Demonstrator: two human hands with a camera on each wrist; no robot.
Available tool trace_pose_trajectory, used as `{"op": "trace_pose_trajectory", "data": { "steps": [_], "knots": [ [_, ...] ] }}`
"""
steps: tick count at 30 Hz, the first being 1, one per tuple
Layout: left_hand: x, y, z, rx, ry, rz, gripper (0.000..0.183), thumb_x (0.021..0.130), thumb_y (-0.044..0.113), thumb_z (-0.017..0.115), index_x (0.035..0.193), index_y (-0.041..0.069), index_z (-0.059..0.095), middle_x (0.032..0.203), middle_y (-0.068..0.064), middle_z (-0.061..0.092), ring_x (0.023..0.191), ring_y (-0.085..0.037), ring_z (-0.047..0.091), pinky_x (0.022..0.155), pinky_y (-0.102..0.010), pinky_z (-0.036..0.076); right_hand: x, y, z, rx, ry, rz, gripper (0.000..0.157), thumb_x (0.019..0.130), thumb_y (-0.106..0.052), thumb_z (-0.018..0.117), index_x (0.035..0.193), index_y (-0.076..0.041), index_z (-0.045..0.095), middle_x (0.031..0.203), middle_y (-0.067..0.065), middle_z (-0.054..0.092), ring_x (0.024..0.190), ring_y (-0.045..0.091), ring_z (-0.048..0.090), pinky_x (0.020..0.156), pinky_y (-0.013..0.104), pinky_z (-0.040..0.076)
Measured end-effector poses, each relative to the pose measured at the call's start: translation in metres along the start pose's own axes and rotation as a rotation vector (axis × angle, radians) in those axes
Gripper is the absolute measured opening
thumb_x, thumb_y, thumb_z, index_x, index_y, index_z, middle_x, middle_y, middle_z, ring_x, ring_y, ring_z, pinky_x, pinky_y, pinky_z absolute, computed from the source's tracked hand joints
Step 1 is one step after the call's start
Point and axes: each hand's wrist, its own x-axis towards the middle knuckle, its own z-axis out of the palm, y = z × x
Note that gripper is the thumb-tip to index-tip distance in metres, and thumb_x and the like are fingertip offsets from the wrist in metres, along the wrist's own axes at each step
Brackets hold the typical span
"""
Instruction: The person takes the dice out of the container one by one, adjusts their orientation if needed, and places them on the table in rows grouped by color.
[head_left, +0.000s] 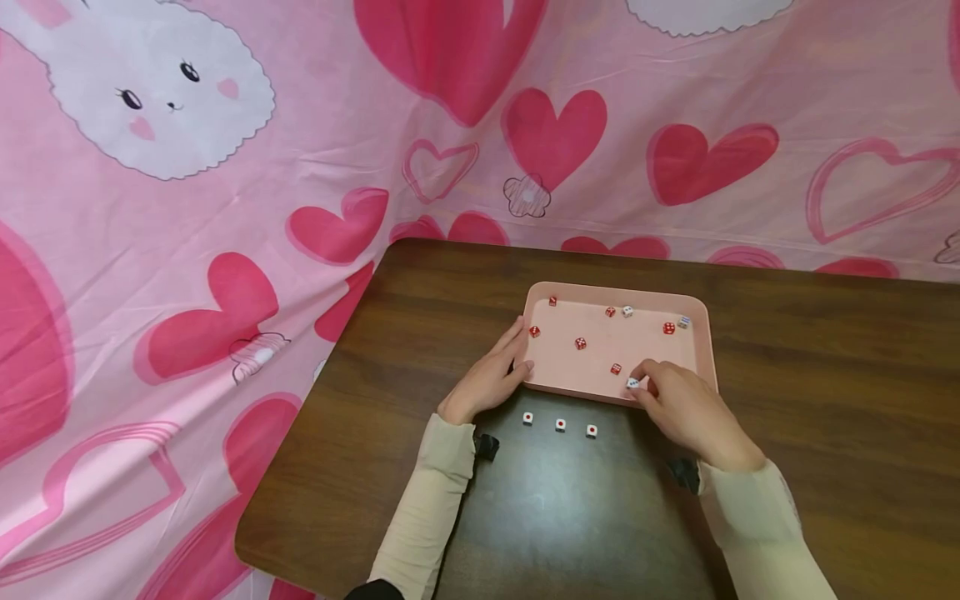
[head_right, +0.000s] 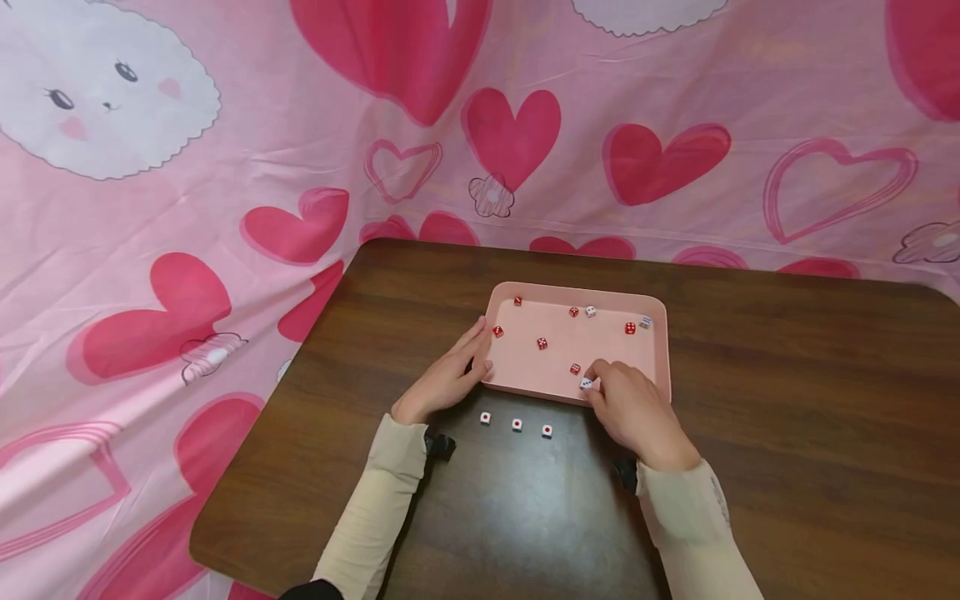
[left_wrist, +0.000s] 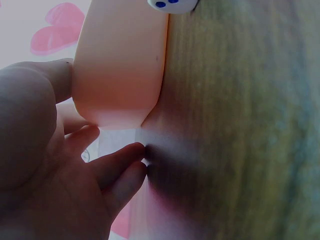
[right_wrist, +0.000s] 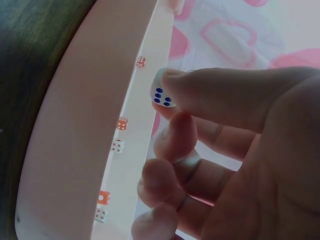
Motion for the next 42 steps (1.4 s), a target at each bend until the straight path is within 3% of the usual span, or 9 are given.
{"op": "trace_pose_trajectory", "data": {
  "steps": [5,13,29,42],
  "knots": [
    [-0.001,0.000,-0.001,0.006,-0.003,0.000,0.064,0.101,0.032,0.047,0.155,0.018,0.017,0.163,0.012,0.005,0.149,-0.009,0.016,0.118,-0.038,0.026,-0.005,0.000,0.002,-0.012,-0.001,-0.017,0.019,0.091,-0.018,0.064,0.106,-0.007,0.064,0.082,0.002,0.060,0.077,0.019,0.053,0.067,0.032,0.043],
    [-0.002,-0.001,-0.001,0.008,-0.005,0.010,0.064,0.101,0.032,0.047,0.155,0.016,0.017,0.164,0.010,0.005,0.149,-0.008,0.014,0.118,-0.038,0.026,-0.011,0.005,0.007,-0.031,0.033,-0.054,0.014,0.090,-0.017,0.064,0.101,-0.009,0.063,0.074,-0.002,0.054,0.073,0.016,0.050,0.063,0.030,0.039],
    [0.000,-0.002,0.000,0.012,0.004,0.008,0.064,0.101,0.033,0.047,0.155,0.019,0.017,0.163,0.012,0.005,0.149,-0.006,0.014,0.118,-0.036,0.026,-0.024,0.003,0.010,-0.021,-0.040,-0.059,0.011,0.088,-0.019,0.068,0.099,-0.016,0.064,0.067,-0.004,0.047,0.065,0.012,0.045,0.054,0.026,0.033],
    [0.001,-0.001,-0.001,-0.006,-0.006,-0.009,0.065,0.100,0.033,0.048,0.155,0.019,0.018,0.163,0.014,0.005,0.149,-0.006,0.015,0.118,-0.035,0.025,-0.029,0.010,0.026,-0.034,-0.040,-0.131,0.008,0.086,-0.016,0.070,0.092,-0.017,0.066,0.063,-0.009,0.045,0.061,0.006,0.042,0.056,0.023,0.034]
  ]
}}
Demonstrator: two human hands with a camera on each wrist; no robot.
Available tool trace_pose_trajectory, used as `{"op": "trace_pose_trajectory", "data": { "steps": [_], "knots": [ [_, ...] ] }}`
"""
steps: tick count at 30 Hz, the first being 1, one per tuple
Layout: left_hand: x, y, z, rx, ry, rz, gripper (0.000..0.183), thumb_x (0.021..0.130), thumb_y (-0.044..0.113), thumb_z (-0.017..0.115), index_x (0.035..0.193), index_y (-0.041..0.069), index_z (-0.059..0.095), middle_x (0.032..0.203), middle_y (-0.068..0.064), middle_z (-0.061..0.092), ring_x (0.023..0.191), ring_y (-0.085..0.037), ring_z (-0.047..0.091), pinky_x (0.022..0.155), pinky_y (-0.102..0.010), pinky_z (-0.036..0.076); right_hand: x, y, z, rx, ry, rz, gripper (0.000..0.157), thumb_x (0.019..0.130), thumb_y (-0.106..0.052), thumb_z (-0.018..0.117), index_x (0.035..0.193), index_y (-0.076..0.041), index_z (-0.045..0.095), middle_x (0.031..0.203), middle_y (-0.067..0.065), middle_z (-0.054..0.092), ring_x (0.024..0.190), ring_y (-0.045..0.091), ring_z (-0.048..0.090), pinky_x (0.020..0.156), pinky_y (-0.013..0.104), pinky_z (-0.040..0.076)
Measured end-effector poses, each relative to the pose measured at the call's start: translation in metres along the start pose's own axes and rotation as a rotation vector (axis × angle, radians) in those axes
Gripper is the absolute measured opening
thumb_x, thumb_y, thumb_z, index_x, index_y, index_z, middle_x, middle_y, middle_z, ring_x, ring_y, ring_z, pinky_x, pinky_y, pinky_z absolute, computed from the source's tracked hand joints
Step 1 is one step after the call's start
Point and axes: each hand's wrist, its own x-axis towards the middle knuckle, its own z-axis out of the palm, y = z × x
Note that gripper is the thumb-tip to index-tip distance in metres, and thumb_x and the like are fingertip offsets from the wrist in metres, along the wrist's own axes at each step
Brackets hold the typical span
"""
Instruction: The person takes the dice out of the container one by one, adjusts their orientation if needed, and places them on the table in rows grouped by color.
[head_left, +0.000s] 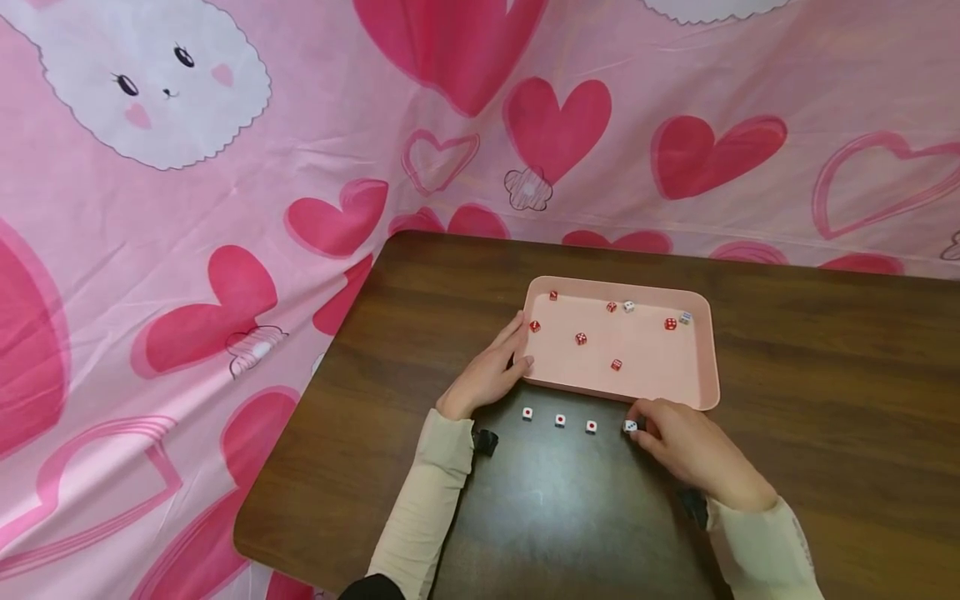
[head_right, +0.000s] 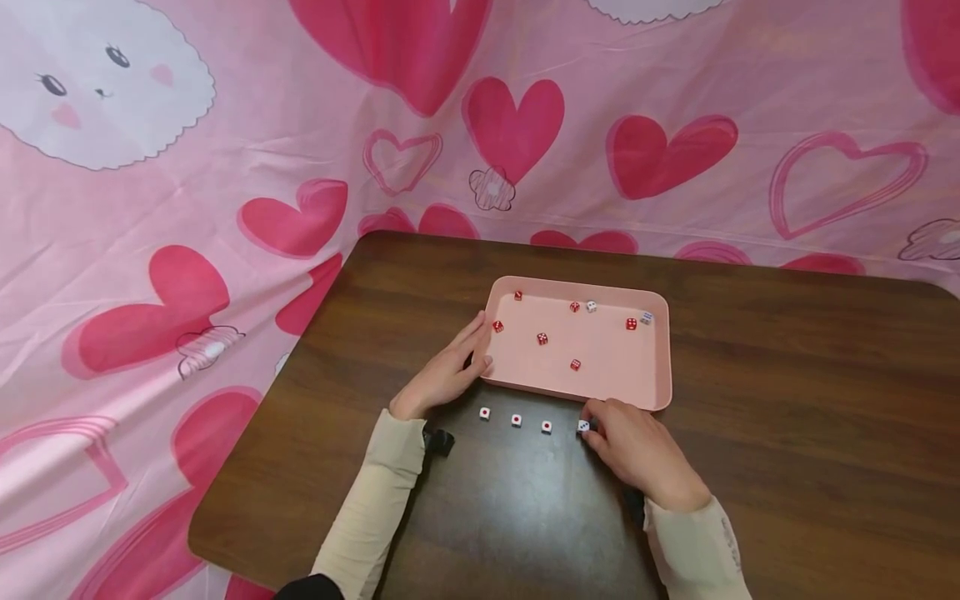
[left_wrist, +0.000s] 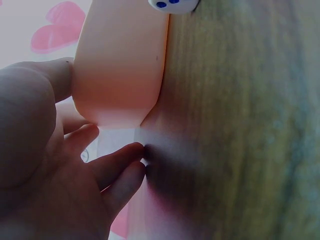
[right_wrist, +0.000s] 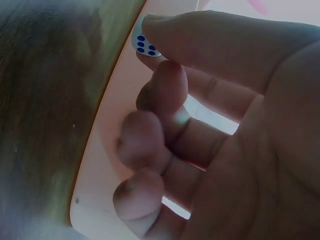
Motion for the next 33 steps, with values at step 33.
{"op": "trace_pose_trajectory", "data": {
  "steps": [33],
  "knots": [
    [0.001,0.000,0.000,0.003,0.010,0.015,0.063,0.101,0.032,0.047,0.155,0.018,0.018,0.164,0.011,0.006,0.149,-0.008,0.017,0.117,-0.036,0.027,0.005,0.001,0.015,-0.049,-0.042,0.002,0.008,0.084,-0.014,0.071,0.090,-0.017,0.066,0.065,-0.009,0.048,0.062,0.008,0.044,0.057,0.027,0.036]
  ]
}}
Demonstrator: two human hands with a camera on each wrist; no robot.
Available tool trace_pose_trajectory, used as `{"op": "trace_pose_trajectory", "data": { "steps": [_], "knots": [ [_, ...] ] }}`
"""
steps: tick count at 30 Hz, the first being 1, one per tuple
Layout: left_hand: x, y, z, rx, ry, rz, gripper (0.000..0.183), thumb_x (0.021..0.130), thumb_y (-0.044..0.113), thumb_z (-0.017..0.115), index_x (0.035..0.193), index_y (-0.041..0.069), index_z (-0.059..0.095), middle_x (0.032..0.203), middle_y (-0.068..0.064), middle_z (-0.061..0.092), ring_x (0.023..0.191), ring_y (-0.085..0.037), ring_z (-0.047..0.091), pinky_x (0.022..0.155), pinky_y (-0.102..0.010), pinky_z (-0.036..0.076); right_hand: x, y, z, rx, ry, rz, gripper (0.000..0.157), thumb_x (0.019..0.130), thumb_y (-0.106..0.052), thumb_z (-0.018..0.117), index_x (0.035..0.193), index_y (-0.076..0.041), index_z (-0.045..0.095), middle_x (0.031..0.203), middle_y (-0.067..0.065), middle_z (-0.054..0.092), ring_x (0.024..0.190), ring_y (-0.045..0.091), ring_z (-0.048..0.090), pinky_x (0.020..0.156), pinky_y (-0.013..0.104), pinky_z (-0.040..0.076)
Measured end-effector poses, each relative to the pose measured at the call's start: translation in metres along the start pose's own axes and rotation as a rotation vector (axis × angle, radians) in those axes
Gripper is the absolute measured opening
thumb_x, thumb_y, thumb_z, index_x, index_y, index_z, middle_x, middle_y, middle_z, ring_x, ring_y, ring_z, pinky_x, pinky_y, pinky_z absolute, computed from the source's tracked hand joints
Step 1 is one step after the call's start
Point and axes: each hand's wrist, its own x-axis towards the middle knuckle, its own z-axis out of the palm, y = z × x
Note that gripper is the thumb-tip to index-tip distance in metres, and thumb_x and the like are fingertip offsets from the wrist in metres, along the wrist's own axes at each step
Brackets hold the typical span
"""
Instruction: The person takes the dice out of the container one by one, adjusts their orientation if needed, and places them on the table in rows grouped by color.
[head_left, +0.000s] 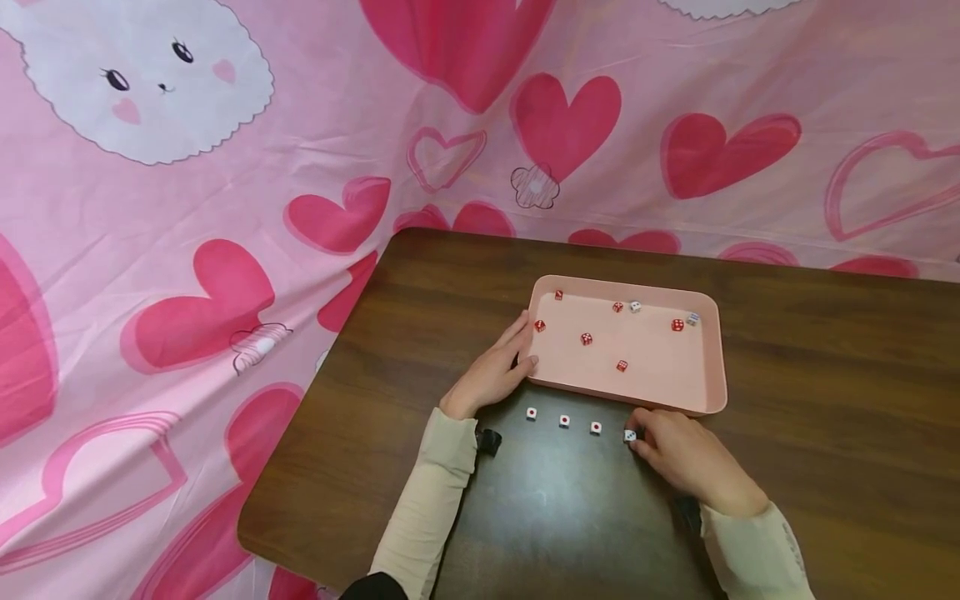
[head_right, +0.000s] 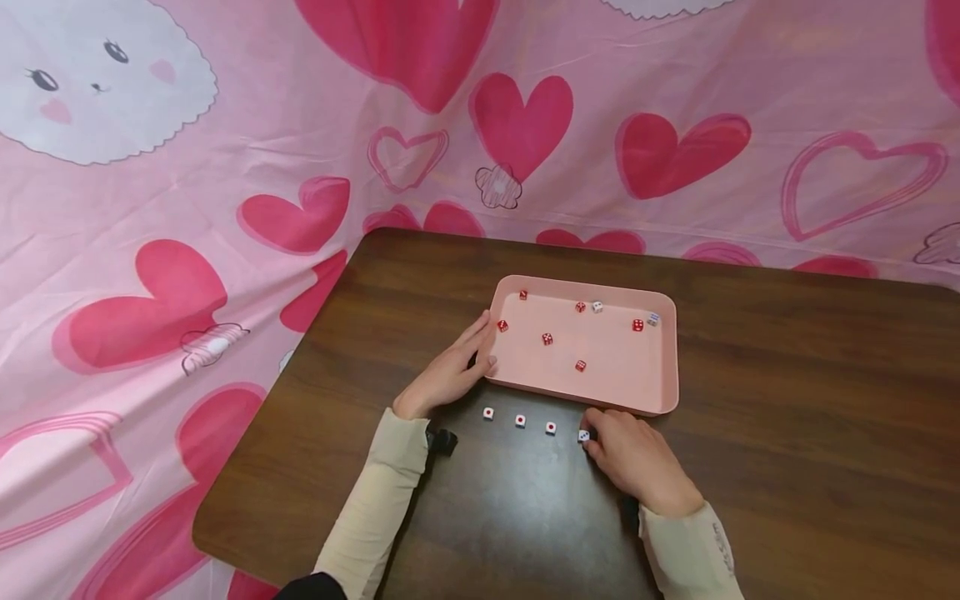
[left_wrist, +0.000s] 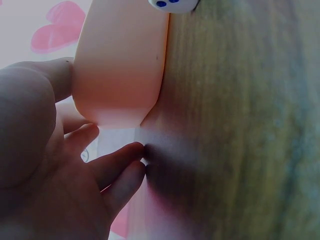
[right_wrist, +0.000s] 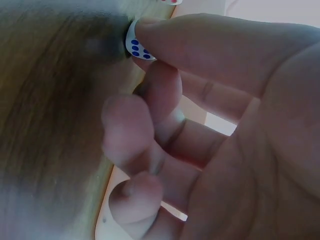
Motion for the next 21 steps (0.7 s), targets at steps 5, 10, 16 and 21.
{"op": "trace_pose_trajectory", "data": {
  "steps": [5,10,16,21],
  "knots": [
    [-0.0001,0.0009,-0.0002,-0.001,0.001,-0.002,0.063,0.100,0.033,0.047,0.155,0.018,0.019,0.163,0.012,0.006,0.149,-0.008,0.016,0.118,-0.036,0.027,0.0010,0.0003,0.0004,0.010,-0.006,0.015,0.009,0.084,-0.014,0.070,0.091,-0.016,0.065,0.066,-0.008,0.048,0.063,0.010,0.045,0.057,0.027,0.036],
    [-0.0004,0.0008,0.0002,-0.006,0.001,-0.004,0.063,0.100,0.033,0.047,0.155,0.019,0.019,0.164,0.011,0.006,0.149,-0.008,0.017,0.117,-0.037,0.027,0.0007,0.0007,0.0013,0.017,0.000,0.022,0.009,0.084,-0.014,0.070,0.092,-0.015,0.065,0.065,-0.008,0.048,0.062,0.010,0.044,0.056,0.027,0.035],
    [-0.0003,0.0006,-0.0001,-0.005,0.003,0.004,0.064,0.100,0.032,0.047,0.155,0.019,0.018,0.164,0.011,0.006,0.149,-0.008,0.018,0.117,-0.037,0.028,0.0009,0.0008,0.0013,0.018,-0.006,0.040,0.009,0.085,-0.014,0.069,0.092,-0.015,0.065,0.065,-0.007,0.048,0.061,0.010,0.045,0.055,0.028,0.035],
    [-0.0003,0.0004,-0.0004,-0.006,-0.002,-0.005,0.064,0.100,0.032,0.047,0.155,0.019,0.018,0.164,0.012,0.006,0.148,-0.007,0.017,0.117,-0.036,0.028,0.0010,0.0002,0.0012,0.024,-0.020,0.055,0.009,0.086,-0.015,0.068,0.094,-0.014,0.065,0.066,-0.006,0.048,0.062,0.011,0.045,0.055,0.028,0.035]
  ]
}}
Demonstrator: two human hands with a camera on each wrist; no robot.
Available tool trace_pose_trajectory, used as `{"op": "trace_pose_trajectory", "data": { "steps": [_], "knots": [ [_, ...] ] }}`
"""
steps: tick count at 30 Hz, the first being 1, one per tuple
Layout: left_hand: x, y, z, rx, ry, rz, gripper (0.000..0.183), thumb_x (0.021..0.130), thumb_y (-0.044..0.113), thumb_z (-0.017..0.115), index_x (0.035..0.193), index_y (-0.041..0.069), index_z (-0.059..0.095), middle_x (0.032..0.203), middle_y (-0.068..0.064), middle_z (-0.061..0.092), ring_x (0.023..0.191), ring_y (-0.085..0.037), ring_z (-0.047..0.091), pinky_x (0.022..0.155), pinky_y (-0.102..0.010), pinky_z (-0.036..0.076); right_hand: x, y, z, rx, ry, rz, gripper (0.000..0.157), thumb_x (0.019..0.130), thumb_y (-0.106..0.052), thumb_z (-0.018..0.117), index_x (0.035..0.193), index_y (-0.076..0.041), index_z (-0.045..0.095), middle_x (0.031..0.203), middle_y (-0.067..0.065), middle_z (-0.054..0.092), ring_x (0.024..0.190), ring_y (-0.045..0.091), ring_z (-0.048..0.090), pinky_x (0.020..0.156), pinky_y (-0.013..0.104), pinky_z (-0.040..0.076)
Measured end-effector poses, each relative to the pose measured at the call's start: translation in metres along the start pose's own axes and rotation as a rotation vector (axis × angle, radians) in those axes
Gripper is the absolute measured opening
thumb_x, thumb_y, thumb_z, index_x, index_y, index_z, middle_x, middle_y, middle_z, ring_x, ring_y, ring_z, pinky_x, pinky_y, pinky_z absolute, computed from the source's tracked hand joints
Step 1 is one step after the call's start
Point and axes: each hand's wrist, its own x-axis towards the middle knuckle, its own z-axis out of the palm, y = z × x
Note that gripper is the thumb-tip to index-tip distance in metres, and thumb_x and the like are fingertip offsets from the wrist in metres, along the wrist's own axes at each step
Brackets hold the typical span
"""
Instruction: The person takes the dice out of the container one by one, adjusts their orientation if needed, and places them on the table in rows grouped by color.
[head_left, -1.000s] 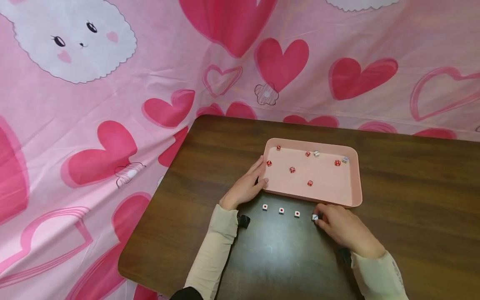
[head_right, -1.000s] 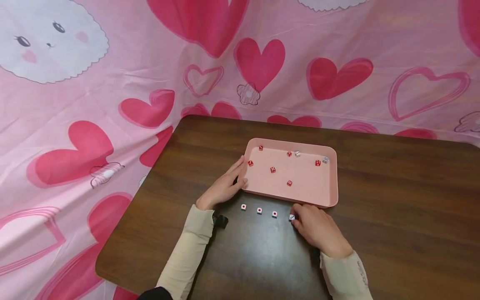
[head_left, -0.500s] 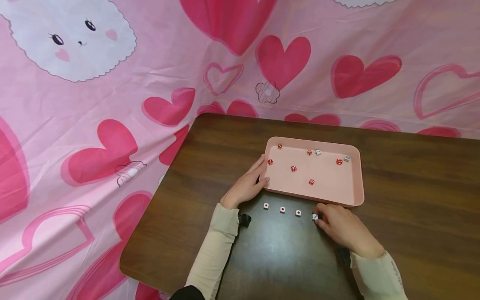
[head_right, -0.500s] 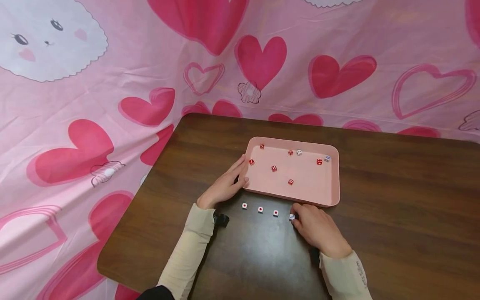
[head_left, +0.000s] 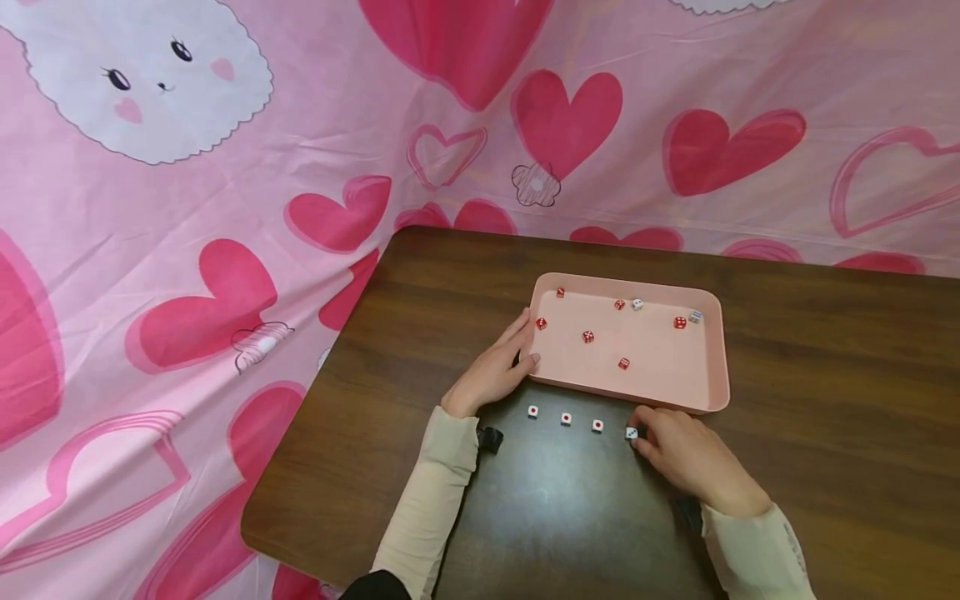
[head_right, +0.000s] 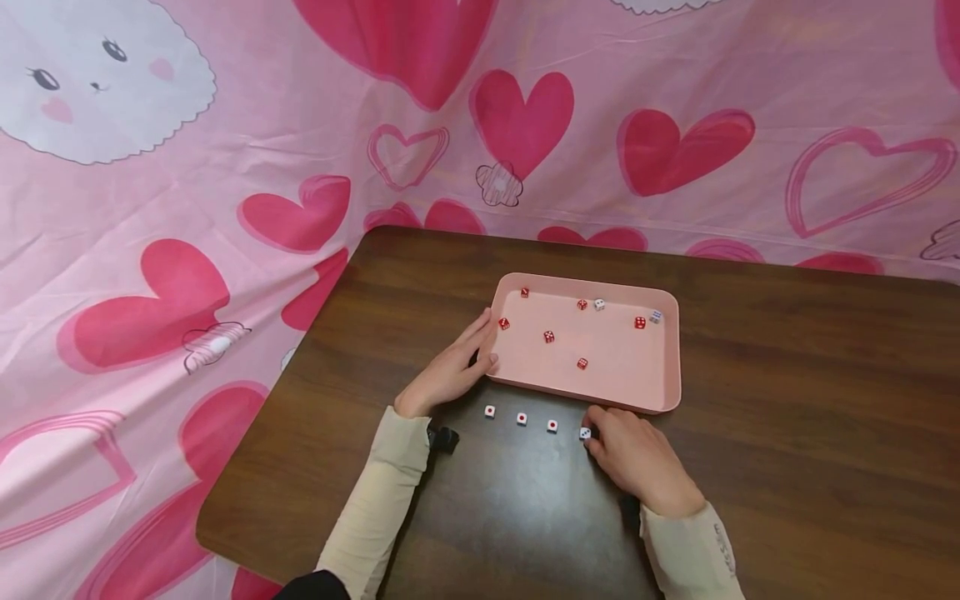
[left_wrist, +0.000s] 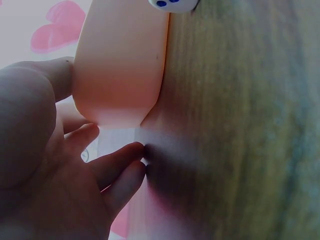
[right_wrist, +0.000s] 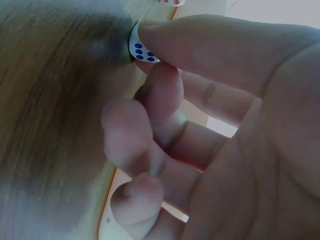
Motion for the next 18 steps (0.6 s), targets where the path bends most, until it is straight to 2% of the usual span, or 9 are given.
{"op": "trace_pose_trajectory", "data": {
  "steps": [7,18],
  "knots": [
    [-0.0001,-0.0001,-0.0002,0.008,-0.003,0.001,0.064,0.100,0.032,0.047,0.155,0.018,0.018,0.164,0.012,0.006,0.148,-0.006,0.017,0.117,-0.035,0.027,-0.0003,-0.0013,0.0004,0.004,-0.023,0.025,0.010,0.086,-0.015,0.069,0.095,-0.014,0.065,0.067,-0.005,0.049,0.062,0.011,0.045,0.055,0.028,0.035],
    [0.0005,-0.0013,-0.0006,0.007,-0.004,-0.003,0.064,0.101,0.033,0.047,0.155,0.019,0.017,0.163,0.014,0.004,0.148,-0.005,0.015,0.118,-0.034,0.026,-0.0017,-0.0018,0.0011,0.007,-0.004,0.014,0.010,0.086,-0.015,0.069,0.095,-0.014,0.065,0.067,-0.006,0.049,0.062,0.011,0.045,0.055,0.028,0.035]
  ]
}}
